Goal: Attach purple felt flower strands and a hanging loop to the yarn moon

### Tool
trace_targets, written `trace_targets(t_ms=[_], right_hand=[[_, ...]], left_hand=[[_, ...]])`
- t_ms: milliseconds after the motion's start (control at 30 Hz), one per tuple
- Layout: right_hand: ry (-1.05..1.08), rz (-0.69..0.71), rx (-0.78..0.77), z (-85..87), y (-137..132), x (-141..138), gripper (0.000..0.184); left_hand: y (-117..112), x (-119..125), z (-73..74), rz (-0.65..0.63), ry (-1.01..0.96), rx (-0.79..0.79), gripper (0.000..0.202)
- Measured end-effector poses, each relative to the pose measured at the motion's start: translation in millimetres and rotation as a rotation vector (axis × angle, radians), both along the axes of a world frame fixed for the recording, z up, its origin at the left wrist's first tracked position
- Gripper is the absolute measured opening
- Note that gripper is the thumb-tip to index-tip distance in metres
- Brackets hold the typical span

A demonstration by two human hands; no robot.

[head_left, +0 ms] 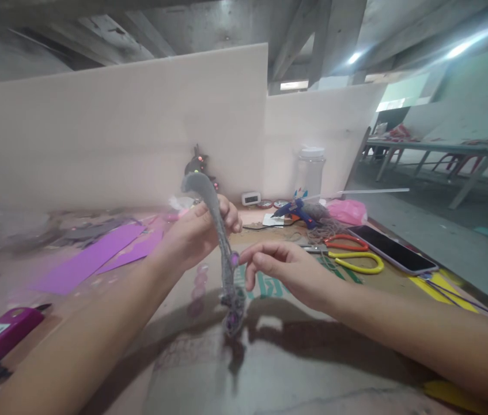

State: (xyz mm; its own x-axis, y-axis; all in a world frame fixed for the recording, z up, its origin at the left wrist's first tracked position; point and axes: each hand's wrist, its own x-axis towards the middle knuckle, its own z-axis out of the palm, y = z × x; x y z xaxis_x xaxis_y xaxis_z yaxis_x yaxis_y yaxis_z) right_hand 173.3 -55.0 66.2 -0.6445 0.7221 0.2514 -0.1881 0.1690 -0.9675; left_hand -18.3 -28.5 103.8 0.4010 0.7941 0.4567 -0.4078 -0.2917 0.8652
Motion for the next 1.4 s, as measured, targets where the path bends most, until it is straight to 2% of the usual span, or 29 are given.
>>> trace_targets(t_ms=[133,300,533,700,967,1067,1167,1400], right_hand=[[-0.043,0.024,-0.056,-1.0,-3.3,-3.8,0.039],[-0.050,0.023,-0.062,-0.2,-3.1,-5.5,0.032],[0.034,-0.079,0.019,2.5,2.0,-1.1,0.027],[0.039,-0.040,0.006,3.0,0.4,-3.0,0.025],[-0.093,0.002,0.028,-1.9,-0.4,-4.6,0.041],[-0.012,0.041,-0.023,-1.0,-2.4,-4.9,0.035],[0.033,0.004,-0.041,1.8,-4.1,-4.5,0.027],[0.044,-0.092,-0.004,3.7,-4.6,-2.6,0.016]], left_hand=[[-2.9,3.6,-3.0,-0.062,-0.017,0.007,0.022],[-3.3,6.3,-8.3,-0.051,0.047,-0.036,0.026],[-5.3,-0.4,-2.0,-0.067,0.021,-0.097,0.022],[-7.4,-2.3,-2.5,-0.124,0.009,-0.118,0.011],[-7.0,0.8,-7.2,-0.121,0.059,-0.101,0.014],[-6.8,1.0,-8.5,-0.145,0.055,-0.106,0.012],[-6.8,-0.6,-7.5,-0.179,0.052,-0.108,0.008],[-6.2,-2.6,-0.1,-0.094,0.029,-0.092,0.015]])
